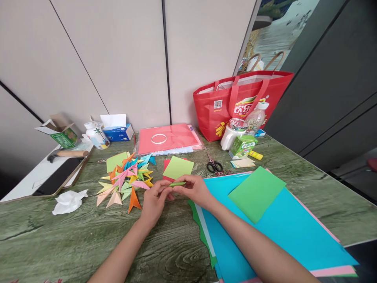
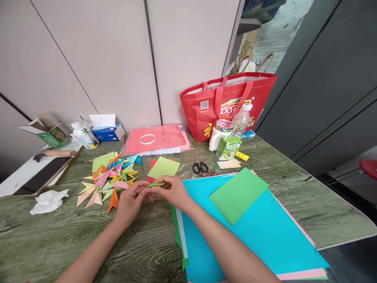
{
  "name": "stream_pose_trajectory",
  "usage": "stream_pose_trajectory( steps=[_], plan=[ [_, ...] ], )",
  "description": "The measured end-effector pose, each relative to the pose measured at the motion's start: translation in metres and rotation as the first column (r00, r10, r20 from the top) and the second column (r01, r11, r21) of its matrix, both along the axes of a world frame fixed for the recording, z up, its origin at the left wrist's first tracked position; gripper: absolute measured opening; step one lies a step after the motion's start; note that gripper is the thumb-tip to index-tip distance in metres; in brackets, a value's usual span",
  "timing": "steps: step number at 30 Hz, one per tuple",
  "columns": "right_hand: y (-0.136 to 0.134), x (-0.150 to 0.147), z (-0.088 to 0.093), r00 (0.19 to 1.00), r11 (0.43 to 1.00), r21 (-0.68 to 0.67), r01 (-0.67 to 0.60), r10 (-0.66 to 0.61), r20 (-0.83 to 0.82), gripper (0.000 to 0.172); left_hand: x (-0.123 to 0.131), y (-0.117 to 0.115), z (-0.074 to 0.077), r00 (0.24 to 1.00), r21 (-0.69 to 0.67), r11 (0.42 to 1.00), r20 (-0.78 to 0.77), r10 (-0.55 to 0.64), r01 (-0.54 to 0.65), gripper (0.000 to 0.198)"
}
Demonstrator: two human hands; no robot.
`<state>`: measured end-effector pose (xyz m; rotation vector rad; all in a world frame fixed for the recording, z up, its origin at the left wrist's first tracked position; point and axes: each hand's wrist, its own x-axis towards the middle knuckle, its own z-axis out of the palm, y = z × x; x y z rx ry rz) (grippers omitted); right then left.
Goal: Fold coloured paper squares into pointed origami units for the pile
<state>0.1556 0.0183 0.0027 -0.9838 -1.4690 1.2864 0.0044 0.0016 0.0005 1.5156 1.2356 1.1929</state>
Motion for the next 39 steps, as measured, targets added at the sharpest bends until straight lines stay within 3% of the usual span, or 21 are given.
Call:
stream_pose_trajectory(
  steps=[9, 21, 27, 30, 35, 39],
  plan=[
    [0.001, 0.001, -0.001, 0.987, 0.984, -0.097, -0.147, 0.138, -0.087, 0.024, 0.002, 0.000, 0.001, 0.983, -0.149, 0.985, 0.171, -0.064, 0.090, 0.015],
    [0.000, 0.000, -0.001, 0.993, 0.986, -0.125, -0.112, 0.114, 0.007, 0.017, 0.004, -0.006, -0.004, 0.986, -0.137, 0.976, 0.037, -0.165, 0.168, 0.021],
    [0.000, -0.001, -0.004, 0.995, 0.988, -0.121, -0.100, 0.099, -0.009, 0.015, 0.005, -0.005, -0.006, 0.982, -0.202, 0.963, 0.098, -0.163, 0.180, 0.027],
    [-0.001, -0.002, -0.006, 0.998, 0.994, -0.095, -0.057, 0.055, -0.026, 0.016, 0.006, -0.004, -0.002, 0.974, -0.234, 0.949, 0.128, -0.186, 0.212, 0.031],
    [-0.001, 0.002, -0.004, 0.995, 0.989, -0.111, -0.100, 0.097, -0.036, 0.019, 0.006, -0.004, 0.005, 0.957, -0.264, 0.923, 0.153, -0.248, 0.281, 0.047],
    [0.001, 0.003, -0.003, 0.993, 0.980, -0.160, -0.116, 0.114, -0.021, 0.020, 0.008, -0.006, 0.004, 0.967, -0.270, 0.932, 0.141, -0.210, 0.242, 0.056]
  ],
)
